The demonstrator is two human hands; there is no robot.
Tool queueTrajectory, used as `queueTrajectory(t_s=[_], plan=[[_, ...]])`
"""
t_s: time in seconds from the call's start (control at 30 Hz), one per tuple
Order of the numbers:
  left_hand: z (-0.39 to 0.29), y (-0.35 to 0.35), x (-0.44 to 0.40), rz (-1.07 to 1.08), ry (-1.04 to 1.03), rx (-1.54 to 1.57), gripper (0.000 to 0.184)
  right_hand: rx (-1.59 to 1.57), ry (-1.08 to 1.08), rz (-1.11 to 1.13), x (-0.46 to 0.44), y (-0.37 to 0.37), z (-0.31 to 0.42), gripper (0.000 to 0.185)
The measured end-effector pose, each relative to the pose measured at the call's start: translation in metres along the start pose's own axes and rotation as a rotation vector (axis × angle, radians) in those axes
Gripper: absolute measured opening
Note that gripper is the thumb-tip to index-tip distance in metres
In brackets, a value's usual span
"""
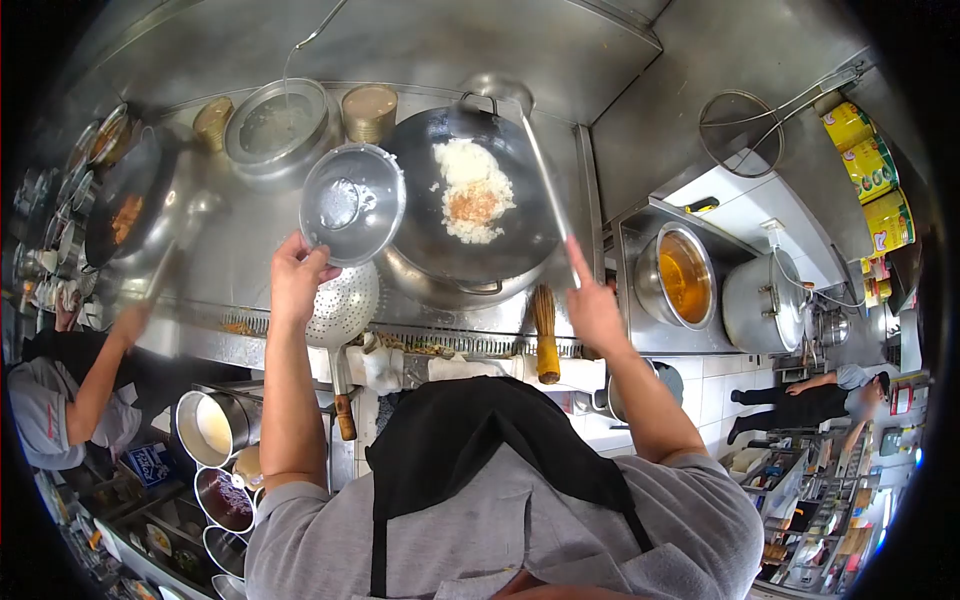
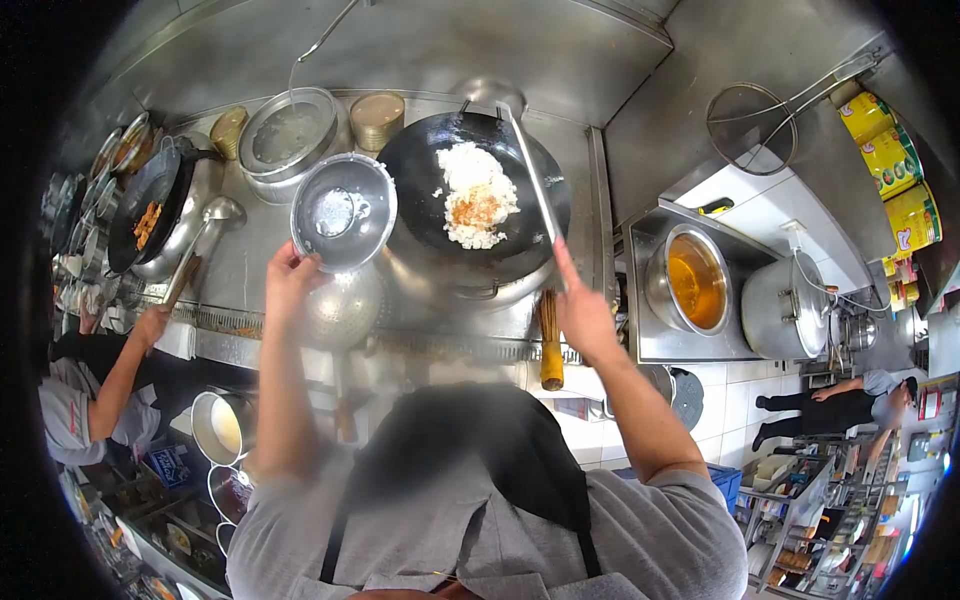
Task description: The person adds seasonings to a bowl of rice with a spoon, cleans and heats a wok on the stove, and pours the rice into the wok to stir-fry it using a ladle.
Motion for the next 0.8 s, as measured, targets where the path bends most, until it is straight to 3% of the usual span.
queueTrajectory(t_s=[0.07,0.17,0.3,0.47,0.6,0.67,0.8], plan=[[0.004,-0.001,-0.003,0.0,0.005,0.022,0.009,0.205,-0.159,0.179,-0.009,-0.05,-0.028,0.082],[0.015,-0.003,-0.011,0.02,-0.02,0.079,0.011,0.234,-0.081,0.221,-0.024,-0.087,-0.046,0.084],[0.01,-0.011,-0.003,0.126,-0.02,0.011,0.017,0.08,-0.021,0.262,-0.014,-0.025,-0.019,0.084],[0.035,0.0,0.0,0.104,0.075,0.094,0.018,0.043,0.006,0.014,0.012,0.003,0.014,0.081],[0.046,-0.009,0.002,0.121,0.095,0.096,0.019,0.202,-0.17,0.144,-0.016,-0.071,-0.021,0.079],[0.052,-0.019,0.002,0.139,0.082,0.148,0.019,0.186,-0.13,0.196,-0.033,-0.086,-0.036,0.079],[0.046,-0.024,0.019,0.138,0.103,0.017,0.019,0.086,-0.01,0.243,-0.031,-0.036,-0.016,0.078]])
Point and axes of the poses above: each hand's wrist, its own x-axis away from the middle knuckle, its own y-axis out of the back of the hand, z = x × y, the point moved 8 cm from there along -x, towards the middle knuckle, and after that the axes turned 3 degrees about z, right-handed, at the moved point
